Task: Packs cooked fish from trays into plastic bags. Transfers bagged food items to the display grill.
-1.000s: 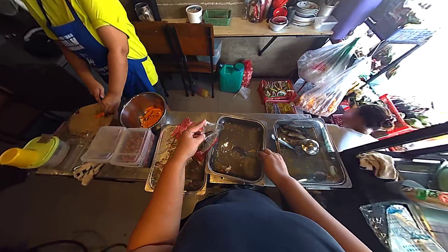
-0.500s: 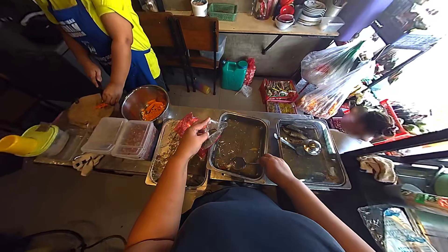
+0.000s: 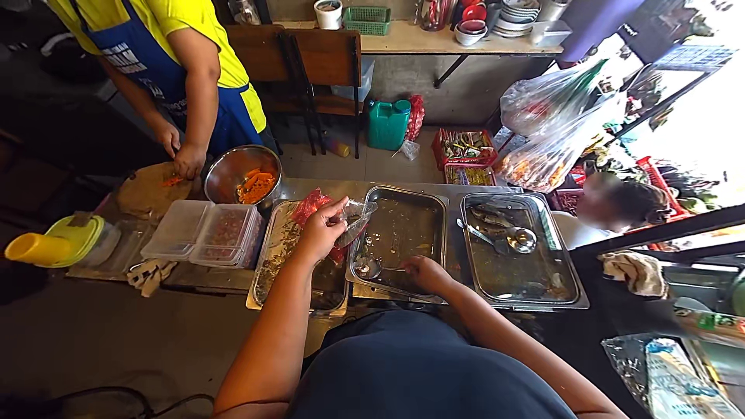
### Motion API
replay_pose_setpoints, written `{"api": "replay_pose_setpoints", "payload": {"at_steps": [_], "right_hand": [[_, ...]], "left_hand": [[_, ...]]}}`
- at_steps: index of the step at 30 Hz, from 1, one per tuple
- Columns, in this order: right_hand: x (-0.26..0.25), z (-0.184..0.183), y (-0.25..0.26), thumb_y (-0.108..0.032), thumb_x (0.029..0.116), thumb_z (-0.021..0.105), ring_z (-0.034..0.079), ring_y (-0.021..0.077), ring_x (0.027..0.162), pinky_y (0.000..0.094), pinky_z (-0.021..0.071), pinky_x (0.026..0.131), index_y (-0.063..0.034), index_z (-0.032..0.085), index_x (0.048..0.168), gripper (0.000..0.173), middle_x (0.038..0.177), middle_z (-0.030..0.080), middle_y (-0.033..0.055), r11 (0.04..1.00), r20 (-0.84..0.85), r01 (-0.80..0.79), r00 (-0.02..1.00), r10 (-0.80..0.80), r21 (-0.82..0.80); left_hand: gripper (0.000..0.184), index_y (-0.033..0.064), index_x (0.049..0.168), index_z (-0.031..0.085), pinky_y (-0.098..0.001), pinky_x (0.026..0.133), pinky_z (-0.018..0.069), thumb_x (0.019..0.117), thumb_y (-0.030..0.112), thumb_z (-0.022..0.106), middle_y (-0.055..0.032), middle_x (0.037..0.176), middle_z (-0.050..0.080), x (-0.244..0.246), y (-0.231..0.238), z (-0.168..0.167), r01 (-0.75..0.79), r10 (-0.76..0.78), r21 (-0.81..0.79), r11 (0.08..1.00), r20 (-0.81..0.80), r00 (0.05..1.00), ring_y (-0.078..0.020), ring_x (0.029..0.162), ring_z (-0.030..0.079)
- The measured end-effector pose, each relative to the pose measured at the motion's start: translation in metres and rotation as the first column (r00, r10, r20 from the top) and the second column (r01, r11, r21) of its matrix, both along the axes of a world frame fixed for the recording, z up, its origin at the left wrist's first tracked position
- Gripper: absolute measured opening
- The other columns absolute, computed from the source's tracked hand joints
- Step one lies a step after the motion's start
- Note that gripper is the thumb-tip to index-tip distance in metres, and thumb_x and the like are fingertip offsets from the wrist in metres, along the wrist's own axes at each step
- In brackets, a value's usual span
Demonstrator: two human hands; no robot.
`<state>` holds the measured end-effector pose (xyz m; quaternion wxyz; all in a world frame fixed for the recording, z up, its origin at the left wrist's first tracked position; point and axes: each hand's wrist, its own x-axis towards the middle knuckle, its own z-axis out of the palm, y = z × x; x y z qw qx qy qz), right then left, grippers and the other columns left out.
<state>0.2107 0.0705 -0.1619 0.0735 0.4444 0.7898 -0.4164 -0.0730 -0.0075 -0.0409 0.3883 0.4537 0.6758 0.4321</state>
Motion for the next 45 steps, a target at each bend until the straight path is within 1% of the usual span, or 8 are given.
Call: {"api": "replay_pose_setpoints", "payload": {"at_steps": [3,8,11,19,23,34,38,45], "right_hand": [[0.007,0.008,0.009,-0.011,0.1047,0.05,0.063,0.0275,0.12,0.0494,0.0487,0.105,-0.0093,0.069,0.127,0.029,0.13,0.066,0.0146,0.998,-0.048,0.065,0.997,-0.065,-0.016],[0.008,0.025,0.023,-0.014,0.1045,0.047,0.062,0.0283,0.123,0.0569,0.0407,0.109,-0.0173,0.07,0.126,0.032,0.13,0.067,0.0099,0.959,0.124,0.055,0.988,-0.092,0.278],[-0.003,0.027,0.028,-0.016,0.1058,0.045,0.06,0.028,0.126,0.0562,0.0377,0.111,-0.0194,0.069,0.129,0.034,0.131,0.066,0.0095,0.947,0.198,0.008,0.977,-0.075,0.32],[-0.008,0.001,0.012,-0.014,0.1058,0.046,0.061,0.0296,0.123,0.0562,0.0386,0.111,-0.0175,0.07,0.127,0.033,0.126,0.067,0.0117,0.965,0.091,-0.1,0.993,0.079,0.244],[0.006,-0.016,-0.003,-0.01,0.1045,0.048,0.065,0.0314,0.117,0.052,0.0482,0.105,-0.0094,0.07,0.127,0.031,0.125,0.067,0.0165,0.991,-0.028,-0.041,0.999,0.045,0.126],[0.006,-0.007,-0.009,-0.009,0.1064,0.051,0.064,0.0232,0.105,0.0406,0.0492,0.097,-0.0023,0.065,0.13,0.028,0.117,0.068,0.0171,0.97,-0.101,0.083,0.989,-0.108,-0.227],[0.017,-0.001,-0.006,-0.01,0.1059,0.051,0.062,0.0166,0.092,0.0352,0.0502,0.087,-0.004,0.066,0.128,0.027,0.105,0.067,0.0118,0.962,-0.154,0.175,0.965,-0.21,-0.211],[0.055,0.061,0.019,-0.01,0.105,0.052,0.068,0.0189,0.105,0.0377,0.0539,0.096,-0.0035,0.068,0.126,0.027,0.119,0.071,0.0136,0.963,-0.24,0.27,0.935,-0.262,-0.001]], "left_hand": [[0.055,0.0128,0.149,0.054,-0.0351,0.092,0.0529,0.0968,-0.003,0.063,-0.0073,0.15,0.053,-0.002,-0.001,0.0,-0.002,0.002,0.004,1.0,0.01,1.0,-0.016,0.106,0.064],[0.055,0.0128,0.15,0.053,-0.0362,0.091,0.0532,0.0977,-0.002,0.062,-0.0076,0.152,0.051,-0.002,-0.002,-0.002,0.014,-0.014,0.014,1.0,-0.013,1.0,-0.0168,0.106,0.064],[0.054,0.0135,0.149,0.054,-0.0357,0.091,0.0523,0.0978,-0.001,0.063,-0.0068,0.148,0.054,-0.001,0.001,-0.002,0.011,-0.011,0.01,1.0,-0.017,1.0,-0.016,0.104,0.063],[0.055,0.0147,0.149,0.054,-0.0354,0.089,0.0525,0.0977,-0.001,0.063,-0.0066,0.147,0.055,0.002,0.002,0.002,0.019,-0.019,0.009,1.0,-0.016,1.0,-0.0156,0.103,0.063],[0.054,0.013,0.149,0.055,-0.0345,0.088,0.0531,0.0977,-0.001,0.062,-0.0073,0.149,0.054,0.001,0.001,0.0,0.029,-0.028,0.021,0.999,-0.035,0.999,-0.0152,0.102,0.064],[0.057,0.0139,0.15,0.054,-0.0345,0.09,0.0527,0.0963,-0.003,0.063,-0.0066,0.149,0.053,0.003,0.005,0.002,0.002,-0.002,0.009,1.0,-0.001,1.0,-0.0152,0.104,0.063],[0.058,0.0138,0.15,0.054,-0.0356,0.09,0.0535,0.0955,-0.003,0.064,-0.0072,0.149,0.053,0.005,0.008,0.0,-0.003,0.003,0.004,1.0,0.002,1.0,-0.016,0.103,0.064],[0.06,0.0137,0.153,0.049,-0.03,0.091,0.0532,0.0961,0.001,0.063,-0.0093,0.15,0.05,0.007,0.016,-0.005,0.091,-0.091,-0.041,0.995,-0.015,0.996,-0.0131,0.105,0.063]]}}
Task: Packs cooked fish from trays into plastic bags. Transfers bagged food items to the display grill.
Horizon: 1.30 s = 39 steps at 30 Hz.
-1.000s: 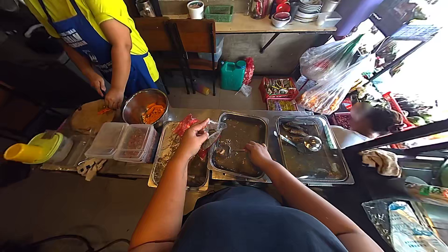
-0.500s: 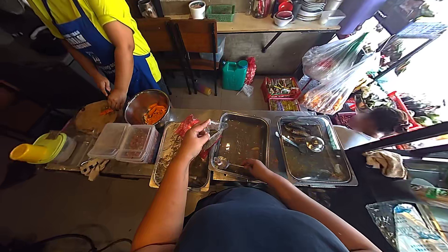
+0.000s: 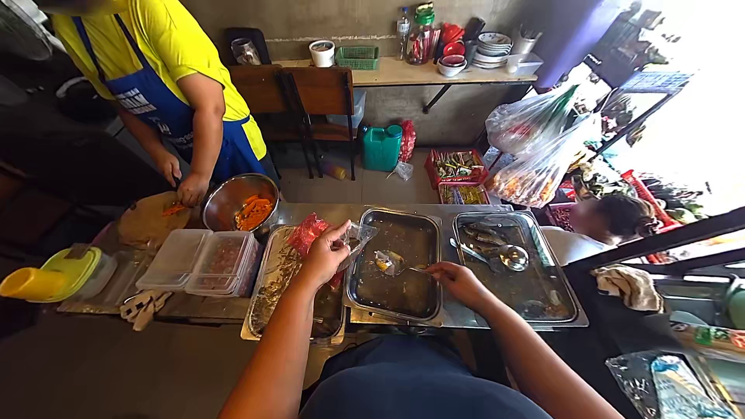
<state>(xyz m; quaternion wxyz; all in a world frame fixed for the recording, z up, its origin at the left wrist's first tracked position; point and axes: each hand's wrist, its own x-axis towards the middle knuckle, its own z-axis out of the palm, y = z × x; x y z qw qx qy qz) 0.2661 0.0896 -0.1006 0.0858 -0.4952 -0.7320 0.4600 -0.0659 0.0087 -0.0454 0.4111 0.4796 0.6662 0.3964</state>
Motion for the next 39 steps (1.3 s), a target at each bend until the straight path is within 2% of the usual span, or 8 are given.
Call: {"api": "replay_pose_setpoints", "payload": {"at_steps": [7,14,17,20,23,26,32,39], "right_hand": [[0.001,0.105,0.029,-0.015,0.1071,0.051,0.063,0.0119,0.09,0.0326,0.052,0.084,-0.0072,0.069,0.122,0.025,0.106,0.069,0.0078,0.976,0.083,-0.166,0.984,0.156,0.139],[-0.091,0.14,0.032,-0.021,0.1051,0.055,0.068,0.034,0.107,0.0612,0.0519,0.092,-0.0149,0.075,0.115,0.023,0.11,0.073,0.0128,0.892,0.495,-0.366,0.846,0.199,0.266],[-0.142,0.142,0.009,-0.01,0.0979,0.061,0.069,0.04,0.097,0.0622,0.0549,0.077,-0.0061,0.074,0.102,0.014,0.101,0.07,0.0187,0.784,0.618,-0.519,0.752,0.228,0.342],[-0.176,0.142,-0.013,0.003,0.0943,0.06,0.067,0.0404,0.1,0.0582,0.0552,0.079,0.0032,0.072,0.098,0.013,0.108,0.068,0.0224,0.573,0.681,-0.71,0.656,0.326,0.41],[-0.175,0.153,-0.015,0.008,0.0908,0.061,0.067,0.0352,0.095,0.0506,0.0536,0.082,0.0031,0.073,0.093,0.013,0.101,0.067,0.0195,0.307,0.644,-0.733,0.68,0.351,0.607],[-0.149,0.173,-0.018,0.01,0.0869,0.066,0.067,0.0341,0.086,0.0493,0.0555,0.076,0.002,0.073,0.092,0.012,0.094,0.067,0.0174,0.23,0.534,-0.603,0.791,0.298,0.764],[-0.055,0.191,-0.011,-0.007,0.0998,0.059,0.07,0.0335,0.091,0.0569,0.057,0.076,-0.013,0.076,0.113,0.022,0.102,0.07,0.0124,0.476,0.19,-0.192,0.98,0.052,0.858],[0.004,0.06,-0.025,-0.018,0.1069,0.048,0.064,0.0402,0.119,0.0607,0.0507,0.1,-0.0144,0.069,0.131,0.032,0.128,0.066,0.0201,0.951,0.406,-0.151,0.914,0.03,0.269]], "left_hand": [[0.061,0.0116,0.154,0.046,-0.0259,0.088,0.0531,0.0963,0.002,0.062,-0.0107,0.154,0.046,0.015,0.01,-0.004,0.136,-0.14,-0.038,0.99,-0.106,0.985,-0.012,0.103,0.063],[0.061,0.0144,0.155,0.045,-0.0299,0.091,0.0546,0.0966,0.005,0.059,-0.0096,0.157,0.044,0.02,0.007,0.001,0.155,-0.167,-0.071,0.985,-0.226,0.96,-0.0159,0.108,0.064],[0.06,0.0139,0.155,0.045,-0.0294,0.091,0.0543,0.097,0.005,0.059,-0.0097,0.157,0.043,0.02,0.002,0.004,0.117,-0.13,-0.075,0.99,-0.206,0.97,-0.0157,0.109,0.064],[0.061,0.0116,0.153,0.048,-0.0324,0.093,0.0543,0.0951,0.002,0.063,-0.012,0.154,0.046,0.011,-0.001,0.009,0.008,-0.013,-0.04,0.999,-0.132,0.991,-0.0188,0.111,0.064],[0.062,0.0126,0.151,0.05,-0.0347,0.086,0.0547,0.0926,-0.001,0.065,-0.0099,0.152,0.048,-0.005,-0.003,0.015,-0.098,0.099,0.03,0.995,-0.027,0.995,-0.0167,0.1,0.064],[0.067,0.0135,0.152,0.05,-0.0345,0.086,0.0538,0.0907,-0.005,0.069,-0.0094,0.147,0.052,-0.016,-0.006,0.025,-0.19,0.184,0.073,0.979,0.083,0.979,-0.0153,0.097,0.063],[0.067,0.0111,0.151,0.05,-0.0325,0.087,0.0563,0.09,-0.008,0.068,-0.0091,0.147,0.052,-0.01,-0.007,0.045,-0.321,0.274,0.113,0.94,0.309,0.911,-0.0141,0.095,0.065],[0.063,0.0111,0.151,0.051,-0.0323,0.085,0.0567,0.0922,-0.007,0.067,-0.0082,0.142,0.055,0.023,-0.002,0.074,-0.342,0.218,0.251,0.905,0.416,0.883,-0.0132,0.092,0.065]]}}
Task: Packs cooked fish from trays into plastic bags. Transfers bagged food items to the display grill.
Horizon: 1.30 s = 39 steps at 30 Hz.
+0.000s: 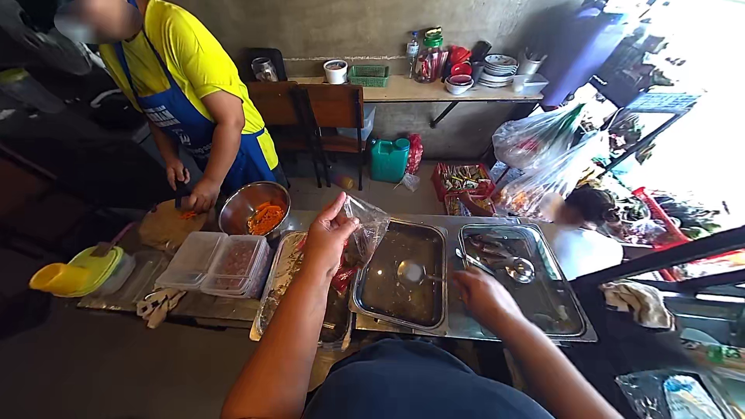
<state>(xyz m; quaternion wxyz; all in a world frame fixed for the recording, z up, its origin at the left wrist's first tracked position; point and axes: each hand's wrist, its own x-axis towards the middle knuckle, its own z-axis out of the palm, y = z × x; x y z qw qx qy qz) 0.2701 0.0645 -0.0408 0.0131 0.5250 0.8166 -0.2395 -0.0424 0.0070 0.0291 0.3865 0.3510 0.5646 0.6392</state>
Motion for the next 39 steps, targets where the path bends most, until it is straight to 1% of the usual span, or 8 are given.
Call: {"api": "replay_pose_setpoints", "payload": {"at_steps": [7,15,19,27,29,33,36,39], "right_hand": [[0.017,-0.093,-0.03,-0.005,0.104,0.047,0.064,0.0369,0.117,0.0515,0.0513,0.103,-0.01,0.069,0.132,0.036,0.127,0.064,0.0218,0.987,-0.118,0.101,0.986,-0.115,-0.123],[0.021,-0.112,-0.04,-0.004,0.1011,0.049,0.063,0.0373,0.116,0.05,0.0536,0.1,-0.0079,0.064,0.135,0.037,0.136,0.054,0.0246,0.98,-0.076,0.084,0.992,-0.099,-0.179],[0.012,-0.088,-0.03,-0.023,0.1009,0.061,0.062,0.0468,0.118,0.0636,0.0522,0.096,-0.009,0.059,0.138,0.04,0.141,0.053,0.0269,0.966,0.137,0.056,0.99,-0.022,-0.252],[-0.049,0.044,0.049,-0.036,0.0781,0.091,0.057,0.0266,0.132,0.0466,0.0486,0.11,-0.0059,0.035,0.156,0.101,0.148,0.053,0.0174,0.961,-0.608,-0.229,0.744,0.277,0.158],[-0.065,0.061,0.057,-0.028,0.0797,0.09,0.061,0.0247,0.126,0.047,0.0496,0.109,-0.0046,0.049,0.146,0.081,0.14,0.059,0.0157,0.935,-0.586,-0.293,0.728,0.355,0.201],[-0.078,0.077,0.059,-0.011,0.0934,0.071,0.068,0.0167,0.083,0.0385,0.0574,0.079,-0.0024,0.076,0.089,0.011,0.087,0.071,0.0082,0.886,-0.624,-0.231,0.639,0.45,0.402],[-0.077,0.098,0.053,-0.006,0.0976,0.064,0.068,0.0157,0.077,0.037,0.0576,0.075,-0.0005,0.073,0.088,0.014,0.083,0.071,0.0083,0.903,-0.618,-0.157,0.682,0.392,0.399],[-0.076,0.119,0.051,-0.002,0.1013,0.054,0.071,0.0133,0.081,0.0366,0.0596,0.079,-0.0015,0.072,0.1,0.018,0.09,0.075,0.0071,0.918,-0.646,-0.114,0.677,0.351,0.379]], "left_hand": [[0.059,0.0101,0.148,0.054,-0.0313,0.087,0.0571,0.0928,-0.009,0.064,-0.0073,0.142,0.056,0.023,0.008,0.007,0.08,-0.086,0.041,0.996,0.144,0.986,-0.013,0.092,0.066],[0.061,0.0105,0.148,0.055,-0.0326,0.089,0.0565,0.0918,-0.009,0.065,-0.0071,0.143,0.056,0.04,0.015,0.002,0.1,-0.109,0.084,0.991,0.113,0.988,-0.0136,0.094,0.065],[0.057,0.0118,0.147,0.056,-0.0312,0.087,0.0553,0.0942,-0.008,0.062,-0.0046,0.144,0.056,0.03,0.021,0.005,0.219,-0.22,0.059,0.974,0.009,0.975,-0.0115,0.094,0.063],[0.043,0.0078,0.135,0.067,-0.0259,0.085,0.0545,0.0968,-0.009,0.056,-0.0037,0.13,0.068,0.011,0.02,0.05,0.539,-0.534,-0.038,0.841,-0.215,0.818,-0.0092,0.097,0.066],[0.041,0.0068,0.133,0.068,-0.0274,0.089,0.0551,0.0968,-0.008,0.058,-0.0049,0.128,0.069,0.016,0.019,0.058,0.557,-0.548,-0.031,0.83,-0.24,0.802,-0.0108,0.102,0.067],[0.037,0.011,0.134,0.068,-0.0276,0.09,0.0558,0.0997,-0.001,0.059,-0.0008,0.131,0.068,0.016,0.015,0.058,0.501,-0.461,-0.003,0.866,-0.395,0.795,-0.0092,0.104,0.067],[0.055,0.0196,0.153,0.049,-0.0395,0.102,0.0528,0.1024,0.037,0.06,0.0006,0.155,0.049,0.009,0.014,0.035,0.44,-0.338,0.12,0.89,-0.473,0.813,-0.0156,0.129,0.057],[0.108,0.0149,0.164,0.021,-0.0418,0.112,0.046,0.0824,0.063,0.074,-0.004,0.161,0.04,0.008,0.022,0.0,0.448,-0.348,0.119,0.886,-0.467,0.813,-0.0179,0.142,0.045]]}}
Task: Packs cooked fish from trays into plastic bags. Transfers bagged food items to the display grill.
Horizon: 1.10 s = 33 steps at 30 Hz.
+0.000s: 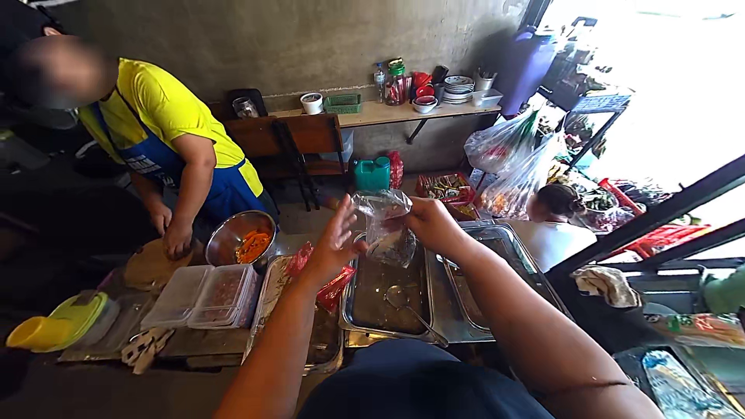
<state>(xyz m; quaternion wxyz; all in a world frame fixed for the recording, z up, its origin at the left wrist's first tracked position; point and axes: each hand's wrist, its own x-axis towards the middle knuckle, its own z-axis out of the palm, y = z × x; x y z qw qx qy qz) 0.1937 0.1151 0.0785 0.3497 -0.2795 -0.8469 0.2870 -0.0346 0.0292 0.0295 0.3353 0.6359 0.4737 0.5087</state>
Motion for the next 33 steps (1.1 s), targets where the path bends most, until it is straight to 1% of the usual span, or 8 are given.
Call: {"api": "replay_pose_setpoints", "payload": {"at_steps": [4,8,12,16,19,22,28,33], "right_hand": [[-0.002,0.019,0.001,-0.009,0.1073,0.05,0.073,0.0056,0.083,0.0266,0.0606,0.08,-0.0054,0.071,0.107,0.021,0.095,0.078,0.0015,0.998,-0.052,-0.028,0.998,0.025,-0.055],[0.0,0.024,0.003,-0.02,0.1075,0.054,0.067,0.0069,0.079,0.0271,0.0554,0.07,-0.0085,0.075,0.105,0.024,0.097,0.073,0.0016,0.998,-0.096,0.013,0.995,-0.018,-0.053],[0.003,0.021,0.004,-0.014,0.0985,0.068,0.063,0.011,0.086,0.0293,0.0553,0.076,-0.0049,0.075,0.097,0.012,0.1,0.066,0.0063,0.99,-0.111,0.041,0.993,-0.026,0.135],[-0.001,0.026,0.002,-0.011,0.0952,0.07,0.066,0.0146,0.082,0.0326,0.0574,0.076,-0.0063,0.077,0.099,0.009,0.091,0.069,0.0061,0.96,-0.055,0.052,0.998,-0.039,0.277],[-0.008,0.027,0.0,-0.014,0.0976,0.068,0.068,0.0153,0.08,0.0349,0.0586,0.075,-0.0078,0.075,0.101,0.01,0.092,0.072,0.0062,0.975,0.046,0.044,0.997,-0.055,0.216],[-0.015,0.02,0.005,-0.014,0.0983,0.067,0.065,0.0173,0.069,0.0383,0.0576,0.067,-0.0048,0.073,0.1,0.011,0.082,0.069,0.0075,0.992,0.11,0.063,0.991,-0.075,0.106],[-0.03,0.007,-0.002,-0.009,0.1009,0.063,0.07,0.0208,0.058,0.0385,0.0636,0.056,-0.0015,0.054,0.121,0.023,0.08,0.067,0.0126,0.944,0.052,0.134,0.991,-0.124,-0.302],[-0.028,0.003,-0.007,-0.02,0.1005,0.06,0.064,0.0262,0.065,0.0506,0.0532,0.061,-0.0121,0.056,0.135,0.036,0.073,0.063,0.0054,0.951,0.234,0.308,0.925,-0.299,-0.001]], "left_hand": [[0.071,0.0035,0.149,0.05,-0.0316,0.108,0.0497,0.0866,0.016,0.082,-0.0085,0.13,0.068,0.012,0.003,0.002,-0.037,0.036,-0.019,0.999,-0.065,0.997,-0.0118,0.121,0.063],[0.039,0.0007,0.125,0.069,-0.0283,0.089,0.0592,0.0891,0.013,0.079,-0.0074,0.104,0.075,0.02,0.008,0.01,-0.187,0.206,0.125,0.974,-0.166,0.964,-0.0088,0.094,0.072],[0.039,0.0032,0.121,0.07,-0.0207,0.072,0.0559,0.0868,0.017,0.082,-0.0016,0.087,0.07,0.022,0.011,0.005,-0.262,0.278,0.125,0.957,-0.131,0.952,-0.0035,0.074,0.064],[0.038,0.0028,0.126,0.067,-0.0244,0.079,0.0557,0.0923,0.019,0.077,-0.0038,0.093,0.071,0.015,0.015,-0.004,-0.229,0.236,0.061,0.972,-0.188,0.953,-0.006,0.081,0.065],[0.041,0.0011,0.134,0.062,-0.0368,0.104,0.0517,0.0978,0.018,0.07,-0.0129,0.125,0.069,0.012,0.015,-0.017,-0.228,0.228,0.021,0.974,-0.181,0.957,-0.0176,0.116,0.065],[0.061,0.0094,0.149,0.051,-0.0414,0.11,0.0467,0.0969,0.035,0.071,-0.0136,0.149,0.053,0.019,0.01,-0.028,-0.234,0.233,0.011,0.972,-0.13,0.964,-0.0227,0.135,0.053],[0.069,0.006,0.14,0.061,-0.0393,0.107,0.0496,0.0866,0.046,0.08,-0.0127,0.141,0.058,0.055,0.008,-0.019,-0.251,0.237,-0.02,0.968,-0.262,0.936,-0.0205,0.127,0.058],[0.021,0.0006,0.111,0.074,-0.0351,0.094,0.0568,0.0976,0.017,0.069,-0.0136,0.108,0.072,0.066,0.018,-0.006,-0.289,0.246,-0.078,0.954,-0.346,0.905,-0.0183,0.099,0.07]]}}
